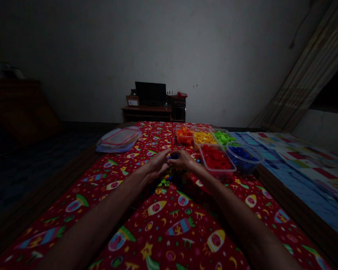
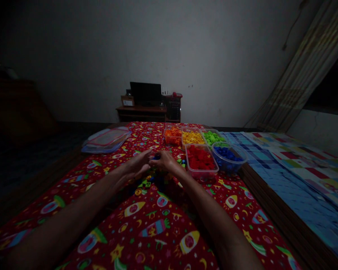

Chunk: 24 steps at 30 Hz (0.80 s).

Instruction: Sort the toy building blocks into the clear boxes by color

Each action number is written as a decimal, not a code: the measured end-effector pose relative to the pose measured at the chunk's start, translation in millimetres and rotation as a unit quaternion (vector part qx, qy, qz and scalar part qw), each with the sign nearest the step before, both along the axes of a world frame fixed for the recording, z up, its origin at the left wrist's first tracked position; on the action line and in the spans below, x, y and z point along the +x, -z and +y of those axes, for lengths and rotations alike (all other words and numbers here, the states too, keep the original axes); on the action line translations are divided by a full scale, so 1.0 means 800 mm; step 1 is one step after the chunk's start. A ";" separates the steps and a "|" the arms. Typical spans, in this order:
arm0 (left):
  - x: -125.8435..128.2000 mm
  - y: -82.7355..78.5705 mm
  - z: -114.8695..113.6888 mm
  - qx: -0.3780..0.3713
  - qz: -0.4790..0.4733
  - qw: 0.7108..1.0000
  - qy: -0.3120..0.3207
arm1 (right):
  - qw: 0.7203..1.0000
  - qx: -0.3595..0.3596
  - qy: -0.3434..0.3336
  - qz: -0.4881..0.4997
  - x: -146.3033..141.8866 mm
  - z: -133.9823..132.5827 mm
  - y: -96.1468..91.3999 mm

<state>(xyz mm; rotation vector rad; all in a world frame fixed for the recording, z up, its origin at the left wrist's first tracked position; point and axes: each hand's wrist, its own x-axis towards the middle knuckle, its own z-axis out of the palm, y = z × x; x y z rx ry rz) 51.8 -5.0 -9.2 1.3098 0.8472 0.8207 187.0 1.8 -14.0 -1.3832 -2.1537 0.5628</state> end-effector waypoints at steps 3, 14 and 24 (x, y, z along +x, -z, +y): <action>0.001 -0.007 -0.005 -0.061 -0.031 0.998 0.003 | 1.000 0.021 0.017 0.012 -0.004 -0.006 -0.005; -0.023 -0.018 -0.001 -0.040 -0.064 0.993 -0.091 | 0.985 0.093 0.138 0.044 0.079 -0.001 -0.070; -0.019 -0.001 0.003 0.253 0.240 0.935 -0.064 | 0.880 0.148 0.422 -0.161 0.246 -0.025 -0.079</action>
